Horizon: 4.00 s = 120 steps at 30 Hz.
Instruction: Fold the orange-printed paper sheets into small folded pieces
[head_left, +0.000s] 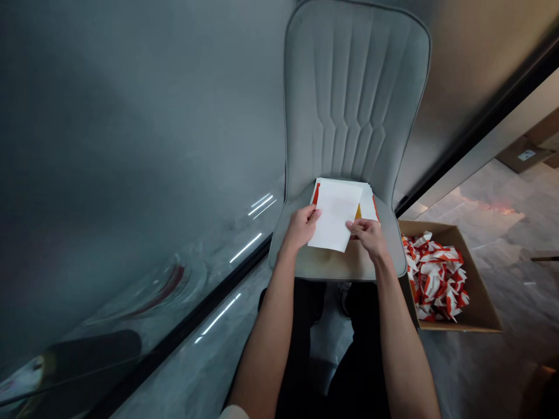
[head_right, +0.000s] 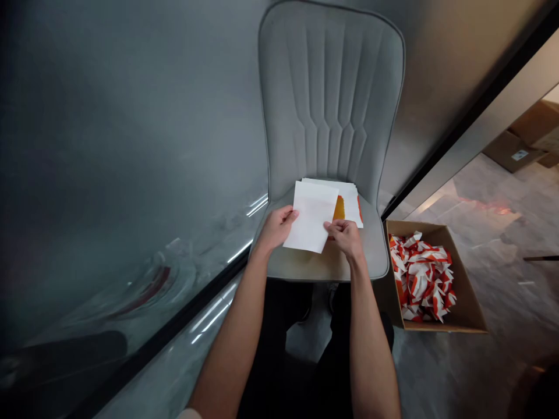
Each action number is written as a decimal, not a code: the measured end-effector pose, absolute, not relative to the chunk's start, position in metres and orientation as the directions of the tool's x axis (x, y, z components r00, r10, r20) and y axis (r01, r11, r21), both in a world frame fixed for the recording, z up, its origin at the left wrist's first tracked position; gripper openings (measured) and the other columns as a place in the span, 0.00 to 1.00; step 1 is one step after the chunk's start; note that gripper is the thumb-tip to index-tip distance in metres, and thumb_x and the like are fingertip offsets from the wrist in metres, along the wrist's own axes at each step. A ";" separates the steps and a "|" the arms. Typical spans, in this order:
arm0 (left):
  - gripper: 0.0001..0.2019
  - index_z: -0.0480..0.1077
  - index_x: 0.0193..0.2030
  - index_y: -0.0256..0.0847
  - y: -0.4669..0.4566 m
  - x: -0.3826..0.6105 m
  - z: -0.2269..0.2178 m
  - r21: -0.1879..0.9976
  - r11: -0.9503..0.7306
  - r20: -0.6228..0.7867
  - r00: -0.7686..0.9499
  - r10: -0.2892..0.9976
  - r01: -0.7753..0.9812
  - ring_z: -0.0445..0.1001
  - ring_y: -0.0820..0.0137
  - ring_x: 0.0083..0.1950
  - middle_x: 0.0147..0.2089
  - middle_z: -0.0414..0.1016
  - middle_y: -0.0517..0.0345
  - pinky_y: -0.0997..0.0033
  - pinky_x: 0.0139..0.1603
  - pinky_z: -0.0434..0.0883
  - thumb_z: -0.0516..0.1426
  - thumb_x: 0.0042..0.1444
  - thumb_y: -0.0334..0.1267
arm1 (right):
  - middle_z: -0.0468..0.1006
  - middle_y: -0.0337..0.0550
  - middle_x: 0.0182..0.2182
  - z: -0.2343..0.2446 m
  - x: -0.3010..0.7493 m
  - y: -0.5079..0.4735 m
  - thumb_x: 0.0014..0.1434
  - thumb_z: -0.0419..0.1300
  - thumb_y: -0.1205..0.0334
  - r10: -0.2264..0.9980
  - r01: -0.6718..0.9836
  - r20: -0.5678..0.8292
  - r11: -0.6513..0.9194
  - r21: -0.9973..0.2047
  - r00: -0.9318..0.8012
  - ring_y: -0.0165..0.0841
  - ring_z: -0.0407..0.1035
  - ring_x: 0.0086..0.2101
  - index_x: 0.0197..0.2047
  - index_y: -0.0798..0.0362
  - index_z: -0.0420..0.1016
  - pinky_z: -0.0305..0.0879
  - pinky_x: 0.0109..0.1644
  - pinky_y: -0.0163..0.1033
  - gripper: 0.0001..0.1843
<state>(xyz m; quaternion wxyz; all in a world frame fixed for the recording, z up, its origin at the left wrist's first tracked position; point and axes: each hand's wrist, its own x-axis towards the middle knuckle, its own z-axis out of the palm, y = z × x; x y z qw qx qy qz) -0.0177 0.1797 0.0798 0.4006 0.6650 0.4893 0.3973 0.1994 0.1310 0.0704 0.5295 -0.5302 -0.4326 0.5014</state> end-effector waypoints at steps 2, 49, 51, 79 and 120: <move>0.14 0.69 0.33 0.40 0.179 -0.018 0.081 0.920 -0.192 0.134 0.186 0.973 0.341 0.64 0.70 0.30 0.27 0.68 0.60 0.74 0.29 0.58 0.55 0.65 0.48 | 0.78 0.40 0.24 0.070 0.199 0.130 0.47 0.74 0.35 0.992 -0.072 -0.097 -0.092 -0.993 0.077 0.32 0.72 0.26 0.28 0.52 0.78 0.74 0.31 0.39 0.27; 0.09 0.74 0.43 0.38 0.177 -0.017 0.073 0.933 -0.145 -0.005 0.414 0.910 0.330 0.75 0.65 0.40 0.39 0.78 0.53 0.67 0.41 0.72 0.59 0.64 0.42 | 0.79 0.37 0.29 0.075 0.213 0.122 0.50 0.73 0.44 0.977 -0.058 -0.197 -0.192 -0.980 0.077 0.30 0.71 0.24 0.53 0.51 0.72 0.71 0.26 0.34 0.33; 0.10 0.72 0.49 0.40 0.171 -0.004 0.076 0.882 -0.234 0.141 0.245 0.959 0.410 0.75 0.62 0.49 0.47 0.77 0.51 0.61 0.52 0.72 0.61 0.62 0.39 | 0.80 0.39 0.30 0.064 0.215 0.126 0.51 0.71 0.50 0.955 -0.031 -0.200 -0.198 -0.980 0.217 0.32 0.73 0.24 0.50 0.51 0.72 0.72 0.24 0.35 0.27; 0.08 0.80 0.45 0.40 0.156 0.001 0.032 0.813 -0.361 -0.063 0.687 0.724 0.456 0.80 0.65 0.43 0.41 0.84 0.53 0.70 0.45 0.70 0.60 0.62 0.34 | 0.83 0.43 0.33 0.035 0.238 0.102 0.66 0.62 0.62 0.950 0.674 -0.061 0.170 -0.719 -0.305 0.33 0.71 0.33 0.39 0.53 0.83 0.62 0.41 0.35 0.08; 0.26 0.60 0.75 0.41 0.075 0.011 0.008 0.151 -0.721 0.145 0.706 0.693 0.677 0.63 0.51 0.66 0.65 0.67 0.38 0.48 0.71 0.59 0.50 0.73 0.45 | 0.78 0.37 0.29 0.036 0.261 0.082 0.53 0.72 0.62 0.929 0.768 -0.290 -0.356 -0.532 0.230 0.32 0.71 0.31 0.39 0.50 0.76 0.60 0.36 0.36 0.11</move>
